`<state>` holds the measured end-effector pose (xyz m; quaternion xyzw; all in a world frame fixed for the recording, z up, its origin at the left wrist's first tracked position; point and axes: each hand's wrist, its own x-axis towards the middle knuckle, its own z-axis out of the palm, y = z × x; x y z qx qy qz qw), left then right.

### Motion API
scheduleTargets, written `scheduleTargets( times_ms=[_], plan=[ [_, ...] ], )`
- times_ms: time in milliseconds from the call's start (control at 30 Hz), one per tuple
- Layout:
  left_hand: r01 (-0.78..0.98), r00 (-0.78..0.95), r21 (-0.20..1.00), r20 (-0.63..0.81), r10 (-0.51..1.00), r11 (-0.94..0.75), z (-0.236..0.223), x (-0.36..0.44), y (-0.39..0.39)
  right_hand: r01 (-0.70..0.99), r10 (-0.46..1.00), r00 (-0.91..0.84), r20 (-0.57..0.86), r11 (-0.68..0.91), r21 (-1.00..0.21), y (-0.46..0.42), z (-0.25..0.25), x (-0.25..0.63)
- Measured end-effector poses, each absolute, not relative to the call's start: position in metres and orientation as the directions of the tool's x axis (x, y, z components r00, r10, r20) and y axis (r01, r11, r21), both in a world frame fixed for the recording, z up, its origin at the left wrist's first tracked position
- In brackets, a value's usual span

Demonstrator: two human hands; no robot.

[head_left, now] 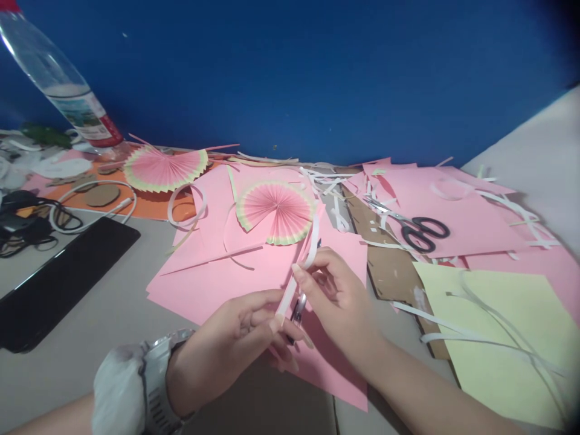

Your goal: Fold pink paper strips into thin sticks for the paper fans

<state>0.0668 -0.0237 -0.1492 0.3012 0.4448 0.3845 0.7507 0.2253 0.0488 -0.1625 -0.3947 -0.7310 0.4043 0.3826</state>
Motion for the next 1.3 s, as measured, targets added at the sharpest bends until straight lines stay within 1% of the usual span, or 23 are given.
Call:
scheduleTargets(
  times_ms=[100,267,500,600,867,1033,1300],
  plan=[
    [-0.311,0.308,0.783,-0.453,0.836,0.539,-0.149,0.067,-0.023,0.270,0.887,-0.395,0.240,0.362,-0.892,0.049,-0.163,0.225],
    [-0.347,0.316,0.783,-0.422,0.850,0.517,-0.151,0.067,-0.024,0.271,0.889,-0.399,0.226,0.349,-0.897,0.050,-0.164,0.225],
    [-0.355,0.333,0.797,-0.379,0.863,0.488,-0.153,0.068,-0.024,0.282,0.896,-0.408,0.175,0.306,-0.910,0.049,-0.164,0.226],
    [-0.358,0.344,0.799,-0.369,0.863,0.484,-0.155,0.067,-0.025,0.261,0.888,-0.430,0.165,0.297,-0.919,0.048,-0.164,0.227],
    [-0.230,0.339,0.842,-0.401,0.851,0.488,-0.149,0.066,-0.026,0.190,0.845,-0.495,0.201,0.331,-0.924,0.042,-0.167,0.226],
    [-0.232,0.280,0.840,-0.425,0.861,0.491,-0.153,0.071,-0.024,0.179,0.812,-0.548,0.199,0.347,-0.921,0.036,-0.165,0.223],
    [-0.187,0.265,0.845,-0.448,0.854,0.501,-0.154,0.072,-0.027,0.163,0.825,-0.517,0.228,0.357,-0.920,0.040,-0.158,0.223]
  ],
)
